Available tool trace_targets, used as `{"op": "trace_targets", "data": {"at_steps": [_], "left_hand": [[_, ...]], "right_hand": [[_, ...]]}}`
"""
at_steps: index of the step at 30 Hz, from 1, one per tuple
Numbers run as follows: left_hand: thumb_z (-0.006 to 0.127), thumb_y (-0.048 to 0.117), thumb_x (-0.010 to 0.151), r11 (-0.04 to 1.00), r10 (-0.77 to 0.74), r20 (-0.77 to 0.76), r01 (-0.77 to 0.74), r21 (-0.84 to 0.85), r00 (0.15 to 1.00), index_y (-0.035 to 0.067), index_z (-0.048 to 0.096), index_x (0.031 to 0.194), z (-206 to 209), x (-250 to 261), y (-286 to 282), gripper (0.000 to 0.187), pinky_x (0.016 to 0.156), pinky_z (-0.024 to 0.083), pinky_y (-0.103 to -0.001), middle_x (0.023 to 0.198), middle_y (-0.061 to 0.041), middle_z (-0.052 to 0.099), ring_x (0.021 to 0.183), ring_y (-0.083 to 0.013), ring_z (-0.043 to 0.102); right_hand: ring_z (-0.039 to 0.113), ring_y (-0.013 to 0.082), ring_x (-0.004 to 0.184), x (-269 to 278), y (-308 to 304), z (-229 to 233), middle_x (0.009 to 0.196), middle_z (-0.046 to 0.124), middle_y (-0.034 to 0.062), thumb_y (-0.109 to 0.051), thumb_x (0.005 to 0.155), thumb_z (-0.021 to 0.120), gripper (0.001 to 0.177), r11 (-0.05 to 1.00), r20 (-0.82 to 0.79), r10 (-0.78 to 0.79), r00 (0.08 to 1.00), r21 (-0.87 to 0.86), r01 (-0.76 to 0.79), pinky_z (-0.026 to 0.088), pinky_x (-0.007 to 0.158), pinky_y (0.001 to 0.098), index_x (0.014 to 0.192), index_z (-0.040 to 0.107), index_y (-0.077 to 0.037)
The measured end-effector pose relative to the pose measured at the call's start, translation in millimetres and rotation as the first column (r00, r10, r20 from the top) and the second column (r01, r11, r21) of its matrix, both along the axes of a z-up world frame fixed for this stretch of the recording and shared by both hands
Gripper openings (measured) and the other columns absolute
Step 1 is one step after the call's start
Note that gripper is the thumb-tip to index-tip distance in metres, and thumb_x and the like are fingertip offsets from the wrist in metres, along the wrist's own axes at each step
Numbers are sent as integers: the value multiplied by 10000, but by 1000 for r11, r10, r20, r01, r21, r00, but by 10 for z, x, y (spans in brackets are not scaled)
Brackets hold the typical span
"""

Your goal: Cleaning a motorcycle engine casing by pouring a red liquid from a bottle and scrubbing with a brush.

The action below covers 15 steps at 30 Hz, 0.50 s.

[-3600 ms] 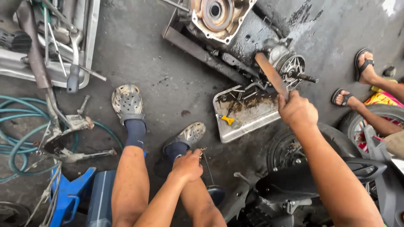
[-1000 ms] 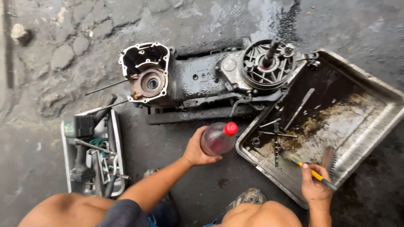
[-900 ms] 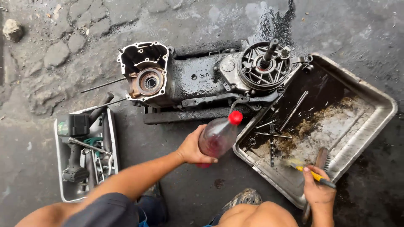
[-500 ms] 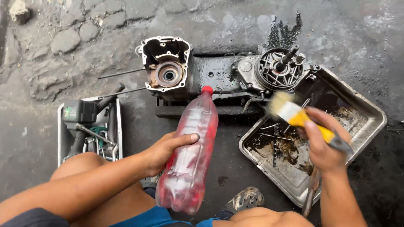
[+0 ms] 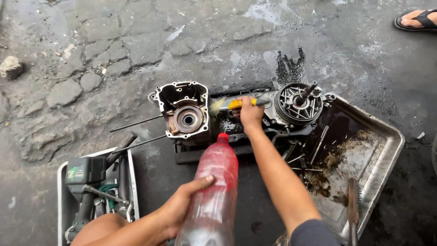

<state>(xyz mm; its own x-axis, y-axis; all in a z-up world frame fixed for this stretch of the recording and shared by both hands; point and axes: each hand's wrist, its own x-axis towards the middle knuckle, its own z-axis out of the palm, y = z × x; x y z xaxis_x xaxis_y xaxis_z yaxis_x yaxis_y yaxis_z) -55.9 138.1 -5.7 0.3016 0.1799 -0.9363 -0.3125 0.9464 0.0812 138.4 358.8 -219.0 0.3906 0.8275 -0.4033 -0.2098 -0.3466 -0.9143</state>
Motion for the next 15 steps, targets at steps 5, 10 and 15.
{"op": "trace_targets", "data": {"at_steps": [5,10,15], "left_hand": [[726,427,935,996,10,8,-9,-88,1000,-66,793,1105,5,-159,67,525,753,615,-474,958,-267,809,780,-378,742],[763,415,923,989,59,26,-55,-138,998,-44,792,1108,-77,-252,80,496,750,594,-469,924,-232,788,767,-365,723],[726,357,956,994,83,38,-80,-72,996,-39,781,1181,51,-332,154,459,816,612,-528,998,-267,795,839,-406,738]], "right_hand": [[703,183,624,412,-557,150,796,763,34,-269,930,676,199,965,294,255,921,-144,-221,557,479,336,883,830,-151],[764,199,631,-47,-168,247,829,805,86,-265,945,716,225,1000,243,-17,970,9,16,628,497,323,991,826,-74],[763,232,675,128,-586,421,868,805,110,-257,953,626,266,989,403,141,904,-104,-108,605,547,340,956,821,-76]]}}
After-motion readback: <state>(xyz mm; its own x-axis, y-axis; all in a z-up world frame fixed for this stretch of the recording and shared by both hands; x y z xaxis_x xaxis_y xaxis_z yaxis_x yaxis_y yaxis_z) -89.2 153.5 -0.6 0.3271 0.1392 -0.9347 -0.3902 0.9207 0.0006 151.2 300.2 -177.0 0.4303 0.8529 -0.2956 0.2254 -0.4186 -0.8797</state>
